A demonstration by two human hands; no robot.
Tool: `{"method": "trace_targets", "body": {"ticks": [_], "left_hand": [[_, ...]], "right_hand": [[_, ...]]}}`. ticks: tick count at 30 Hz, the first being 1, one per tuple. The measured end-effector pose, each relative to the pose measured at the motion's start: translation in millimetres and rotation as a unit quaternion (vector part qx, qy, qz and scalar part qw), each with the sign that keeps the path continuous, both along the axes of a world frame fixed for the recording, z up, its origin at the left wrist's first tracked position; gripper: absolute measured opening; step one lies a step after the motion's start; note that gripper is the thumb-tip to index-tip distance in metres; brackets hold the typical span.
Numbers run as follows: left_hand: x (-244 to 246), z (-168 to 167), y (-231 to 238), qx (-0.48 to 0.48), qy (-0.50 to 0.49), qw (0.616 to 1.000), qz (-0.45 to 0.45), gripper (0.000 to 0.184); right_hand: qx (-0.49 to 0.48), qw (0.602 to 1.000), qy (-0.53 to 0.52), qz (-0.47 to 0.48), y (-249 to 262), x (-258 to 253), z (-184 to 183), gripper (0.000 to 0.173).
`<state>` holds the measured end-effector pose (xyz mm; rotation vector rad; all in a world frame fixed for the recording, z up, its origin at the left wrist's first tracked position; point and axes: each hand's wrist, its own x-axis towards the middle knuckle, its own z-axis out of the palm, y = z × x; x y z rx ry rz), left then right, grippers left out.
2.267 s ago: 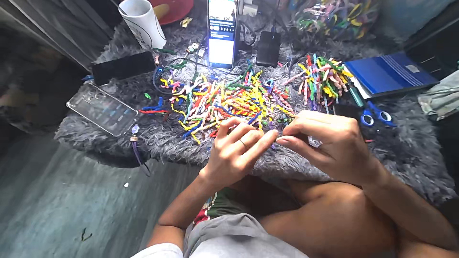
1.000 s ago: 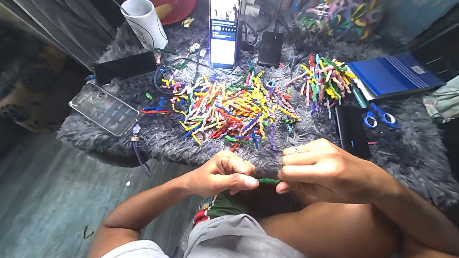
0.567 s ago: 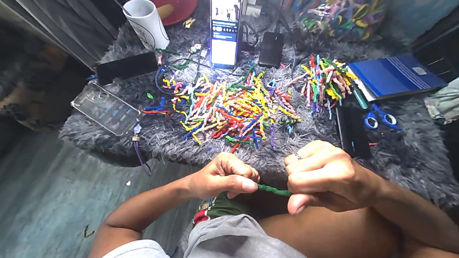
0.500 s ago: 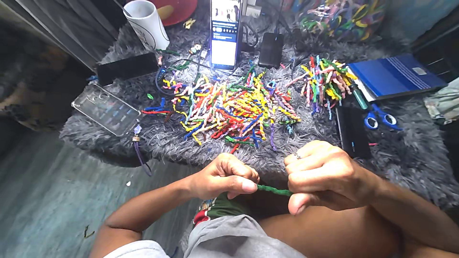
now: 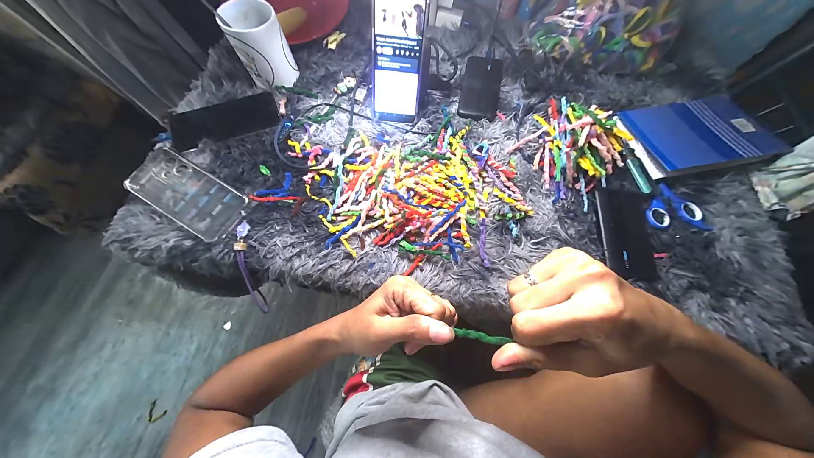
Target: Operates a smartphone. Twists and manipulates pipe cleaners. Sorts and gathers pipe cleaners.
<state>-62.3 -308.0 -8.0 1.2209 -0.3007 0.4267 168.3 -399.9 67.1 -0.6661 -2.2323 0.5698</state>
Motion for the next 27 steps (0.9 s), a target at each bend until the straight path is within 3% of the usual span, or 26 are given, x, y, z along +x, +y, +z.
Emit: {"method": "trace_targets", "body": {"ticks": [9,12,15,18,22,24,27], "left_hand": [[3.1,0.2,0.3,-0.057,-0.003,0.997,-0.050,0.031],[5.4,5.9,4.6,0.032,0.006,0.998,0.053,0.035],[5.0,7.6,16.4,0.105,0.033,0.978,0.176,0.038],[3.9,5.5,27.5,0.114,0.085,0.956,0.257,0.033],[1.2,3.8,31.5,0.104,0.123,0.945,0.286,0.026],[-0.5,2.5,30.6,0.113,0.136,0.939,0.295,0.025],[-1.6,1.5,33.9,0.170,0.160,0.907,0.350,0.022]], "right_hand": [[0.000,1.000,0.005,0.004,2.4,3.9,0.7,0.043],[0.009,0.999,-0.005,-0.039,6.5,14.8,2.6,0.044],[0.047,0.979,-0.042,-0.192,17.4,39.3,3.6,0.041],[0.047,0.909,-0.073,-0.407,37.2,73.9,-0.7,0.040],[-0.021,0.770,-0.140,-0.622,72.5,127.3,-12.8,0.056],[-0.077,0.711,-0.175,-0.677,80.8,146.3,-20.9,0.062],[-0.075,0.680,-0.203,-0.701,78.4,149.5,-27.9,0.062]]}}
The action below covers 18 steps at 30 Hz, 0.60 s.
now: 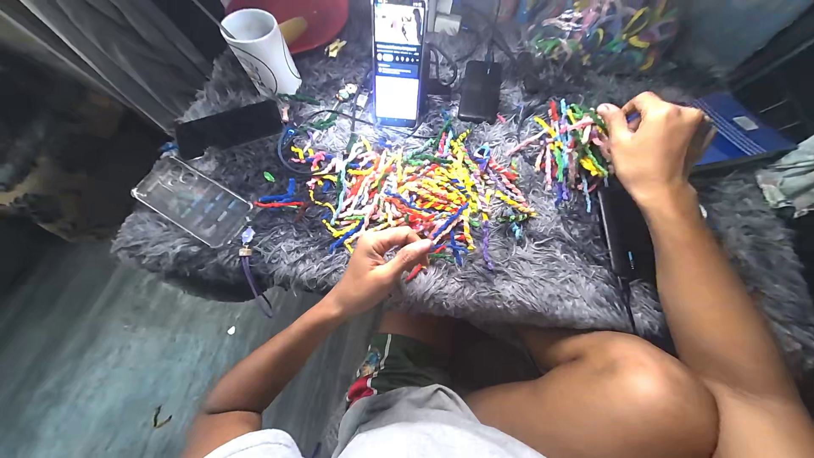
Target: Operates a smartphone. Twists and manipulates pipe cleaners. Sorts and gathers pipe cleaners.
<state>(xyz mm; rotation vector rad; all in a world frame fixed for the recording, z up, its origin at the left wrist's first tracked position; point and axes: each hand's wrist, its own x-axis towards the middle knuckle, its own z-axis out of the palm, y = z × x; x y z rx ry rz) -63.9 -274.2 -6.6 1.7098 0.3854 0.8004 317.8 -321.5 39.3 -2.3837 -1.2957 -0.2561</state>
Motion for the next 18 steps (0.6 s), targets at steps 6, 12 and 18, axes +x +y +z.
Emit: {"method": "trace_targets", "body": {"ticks": [6,12,18], "left_hand": [[17.8,-13.0,14.4,0.321,0.170,0.923,0.127,0.025],[47.3,-30.9,4.8,0.415,0.269,0.858,0.139,0.027],[56.5,-31.6,7.3,0.431,0.284,0.842,0.154,0.020]], "right_hand": [[-0.002,0.991,-0.001,0.131,-14.0,-52.3,8.9,0.046],[-0.049,0.925,0.004,0.377,-22.6,-110.1,-21.8,0.026],[-0.044,0.903,-0.001,0.427,-31.7,-121.3,-21.4,0.020]]}}
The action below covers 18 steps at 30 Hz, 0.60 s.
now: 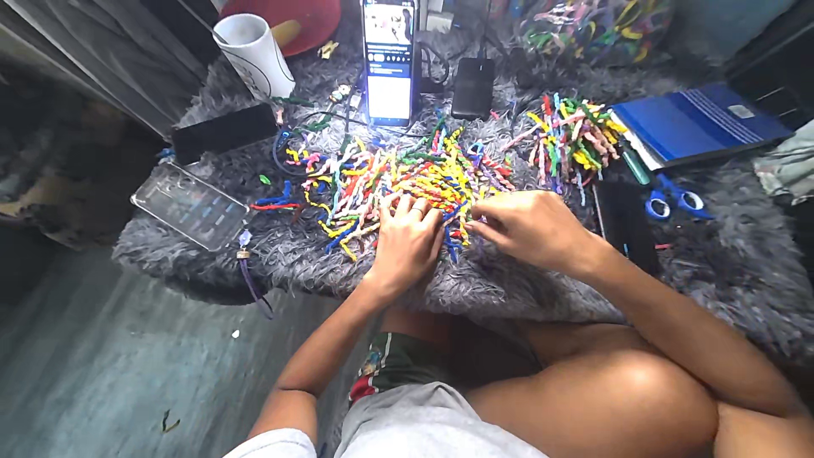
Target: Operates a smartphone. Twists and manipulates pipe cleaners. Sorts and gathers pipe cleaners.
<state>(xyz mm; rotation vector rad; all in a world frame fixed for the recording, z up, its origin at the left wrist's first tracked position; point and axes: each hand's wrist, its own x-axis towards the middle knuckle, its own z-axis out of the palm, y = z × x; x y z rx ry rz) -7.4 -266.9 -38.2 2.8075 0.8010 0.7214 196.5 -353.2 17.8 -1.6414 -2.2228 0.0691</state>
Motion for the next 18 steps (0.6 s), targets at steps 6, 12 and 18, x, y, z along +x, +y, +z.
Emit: {"method": "trace_targets", "body": {"ticks": [6,12,18], "left_hand": [[2.6,2.6,0.7,0.027,-0.014,1.000,-0.001,0.019],[-1.2,14.8,-1.1,0.007,-0.063,0.997,0.047,0.025],[-7.6,29.5,-2.0,-0.057,-0.103,0.992,0.046,0.025]], "right_hand": [[0.003,1.000,0.007,-0.001,-5.5,3.3,5.0,0.021],[0.010,1.000,0.015,0.000,-9.9,3.5,11.6,0.022],[0.002,1.000,0.017,-0.004,-11.8,5.1,13.1,0.021]]}}
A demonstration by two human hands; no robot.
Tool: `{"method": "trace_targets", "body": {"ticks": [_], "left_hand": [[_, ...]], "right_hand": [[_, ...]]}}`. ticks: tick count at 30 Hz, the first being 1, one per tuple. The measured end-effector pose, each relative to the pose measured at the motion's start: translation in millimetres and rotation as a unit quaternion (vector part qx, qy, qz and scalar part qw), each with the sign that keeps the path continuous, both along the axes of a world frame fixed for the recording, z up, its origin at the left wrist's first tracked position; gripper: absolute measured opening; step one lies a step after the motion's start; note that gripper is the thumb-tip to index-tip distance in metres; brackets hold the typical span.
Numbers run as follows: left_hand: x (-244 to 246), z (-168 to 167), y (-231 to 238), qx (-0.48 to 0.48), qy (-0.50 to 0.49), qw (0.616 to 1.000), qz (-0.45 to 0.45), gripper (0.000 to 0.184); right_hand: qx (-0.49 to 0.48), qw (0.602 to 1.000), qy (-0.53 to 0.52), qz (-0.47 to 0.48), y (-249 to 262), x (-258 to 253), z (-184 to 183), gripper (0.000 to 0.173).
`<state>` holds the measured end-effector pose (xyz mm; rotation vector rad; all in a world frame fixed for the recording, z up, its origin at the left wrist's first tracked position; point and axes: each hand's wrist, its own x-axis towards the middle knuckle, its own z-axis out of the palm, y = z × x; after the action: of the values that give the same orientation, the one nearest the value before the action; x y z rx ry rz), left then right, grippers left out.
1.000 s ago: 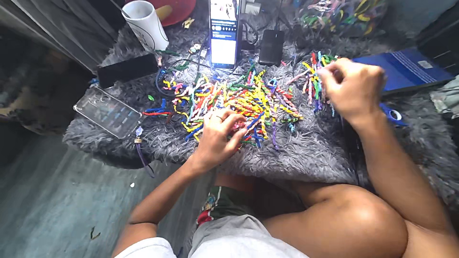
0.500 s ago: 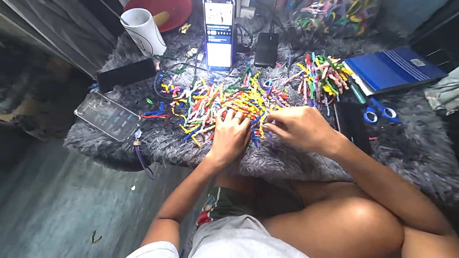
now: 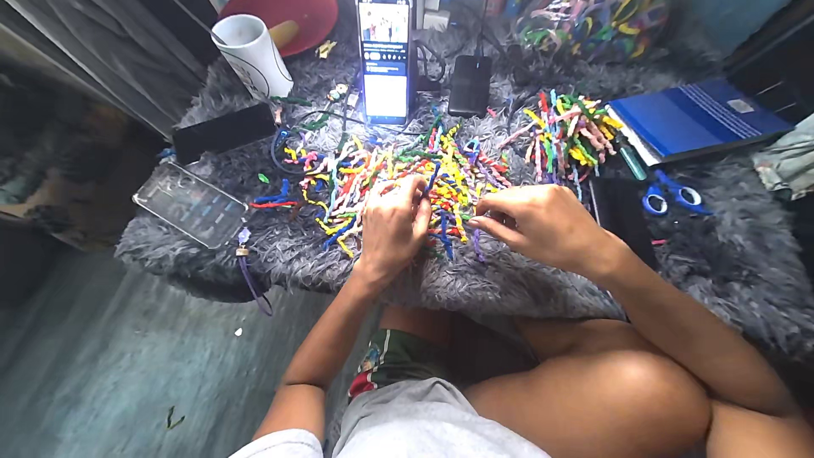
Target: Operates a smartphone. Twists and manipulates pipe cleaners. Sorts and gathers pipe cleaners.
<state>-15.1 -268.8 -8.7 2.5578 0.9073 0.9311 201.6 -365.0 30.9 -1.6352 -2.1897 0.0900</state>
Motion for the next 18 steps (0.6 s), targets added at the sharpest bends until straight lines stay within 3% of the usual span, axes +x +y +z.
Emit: {"method": "trace_targets", "body": {"ticks": [6,12,18], "left_hand": [[-1.5,2.6,2.9,0.031,-0.037,0.999,-0.009,0.023],[0.1,16.3,-5.9,0.032,-0.153,0.987,-0.044,0.020],[2.0,25.3,-13.8,0.077,-0.175,0.980,-0.054,0.022]], "right_hand": [[-0.003,1.000,-0.003,-0.001,-0.8,0.1,1.1,0.022],[0.013,1.000,0.011,0.002,-2.6,-3.1,3.4,0.023],[0.069,0.989,0.127,0.018,-9.4,-14.2,19.8,0.037]]}}
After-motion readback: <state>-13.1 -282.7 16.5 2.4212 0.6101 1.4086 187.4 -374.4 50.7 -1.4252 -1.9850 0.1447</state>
